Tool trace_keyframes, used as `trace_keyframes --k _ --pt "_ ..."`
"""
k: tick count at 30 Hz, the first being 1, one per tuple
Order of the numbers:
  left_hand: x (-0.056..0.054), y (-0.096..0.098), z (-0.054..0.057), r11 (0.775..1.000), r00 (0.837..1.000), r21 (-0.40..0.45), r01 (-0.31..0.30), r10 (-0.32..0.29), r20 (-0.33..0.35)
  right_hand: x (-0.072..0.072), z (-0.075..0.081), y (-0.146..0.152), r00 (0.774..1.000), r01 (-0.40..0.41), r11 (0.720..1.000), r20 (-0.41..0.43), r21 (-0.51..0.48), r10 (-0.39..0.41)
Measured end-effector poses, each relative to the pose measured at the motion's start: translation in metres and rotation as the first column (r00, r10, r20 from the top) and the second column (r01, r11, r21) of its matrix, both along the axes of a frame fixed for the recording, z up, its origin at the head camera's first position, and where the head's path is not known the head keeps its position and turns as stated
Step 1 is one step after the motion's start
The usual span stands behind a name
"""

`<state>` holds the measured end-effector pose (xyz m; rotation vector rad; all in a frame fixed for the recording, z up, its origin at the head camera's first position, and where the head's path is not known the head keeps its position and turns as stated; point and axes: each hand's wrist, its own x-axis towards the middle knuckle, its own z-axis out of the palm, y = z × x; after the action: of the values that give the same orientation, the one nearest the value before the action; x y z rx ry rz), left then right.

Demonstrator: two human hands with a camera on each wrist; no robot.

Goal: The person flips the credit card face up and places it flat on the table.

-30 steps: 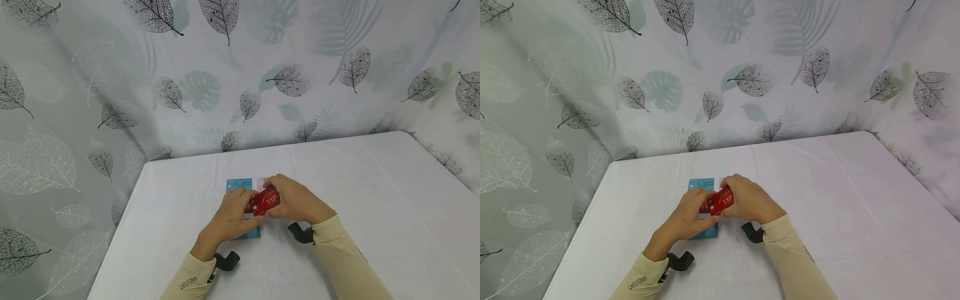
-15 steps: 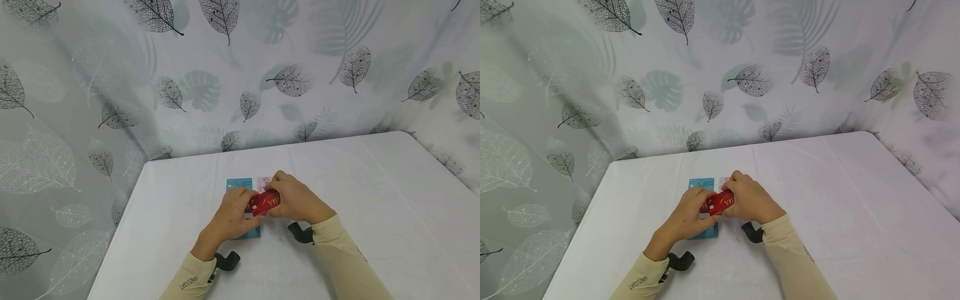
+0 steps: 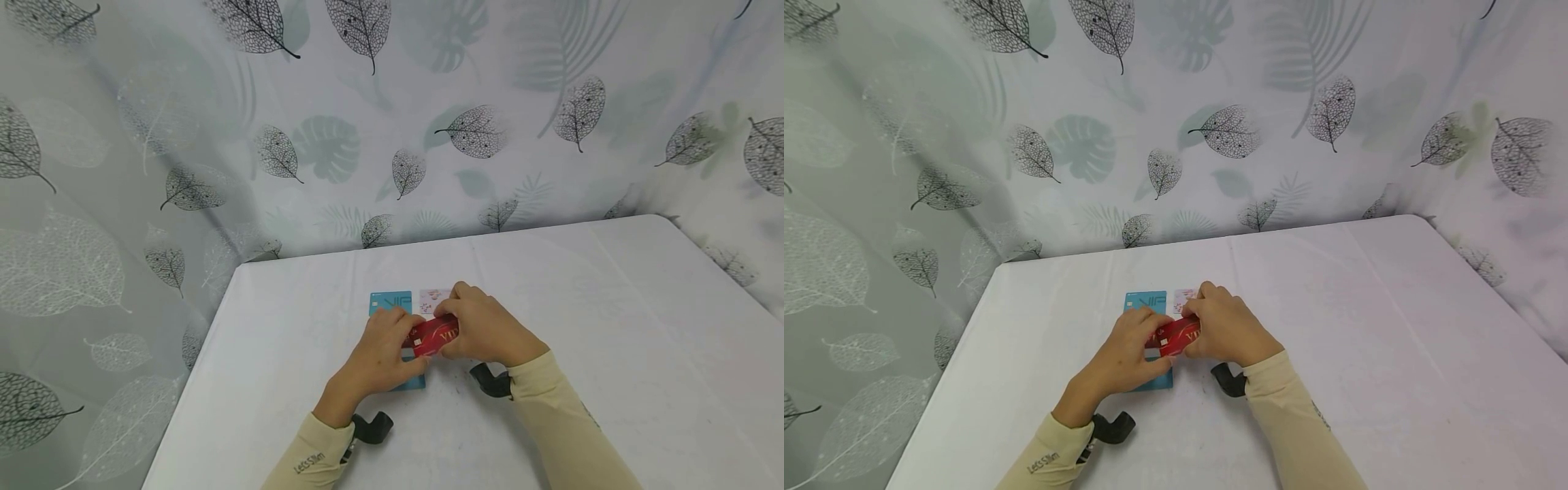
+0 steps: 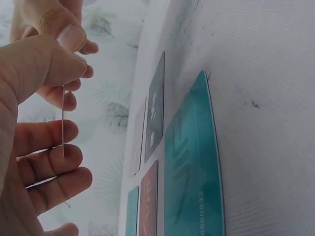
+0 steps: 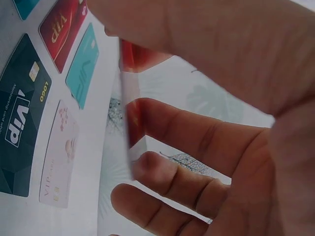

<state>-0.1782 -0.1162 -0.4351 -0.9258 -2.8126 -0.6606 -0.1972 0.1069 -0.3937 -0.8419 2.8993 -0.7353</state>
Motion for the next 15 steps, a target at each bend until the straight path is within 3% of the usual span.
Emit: trace_keyframes --k 8,15 --pt "0.0010 0.0018 0.0003 1.000 1.000 -0.011 0.005 -0.005 -0.001 0.0011 0.0028 0.0016 1.000 0.001 1.000 0.031 0.020 -0.002" --pt "0.0033 0.0056 -0.0036 0.998 1.000 -0.066 0.008 -0.009 -0.011 0.0008 0.0020 0.0022 0.994 0.002 0.997 0.106 0.075 -0.010"
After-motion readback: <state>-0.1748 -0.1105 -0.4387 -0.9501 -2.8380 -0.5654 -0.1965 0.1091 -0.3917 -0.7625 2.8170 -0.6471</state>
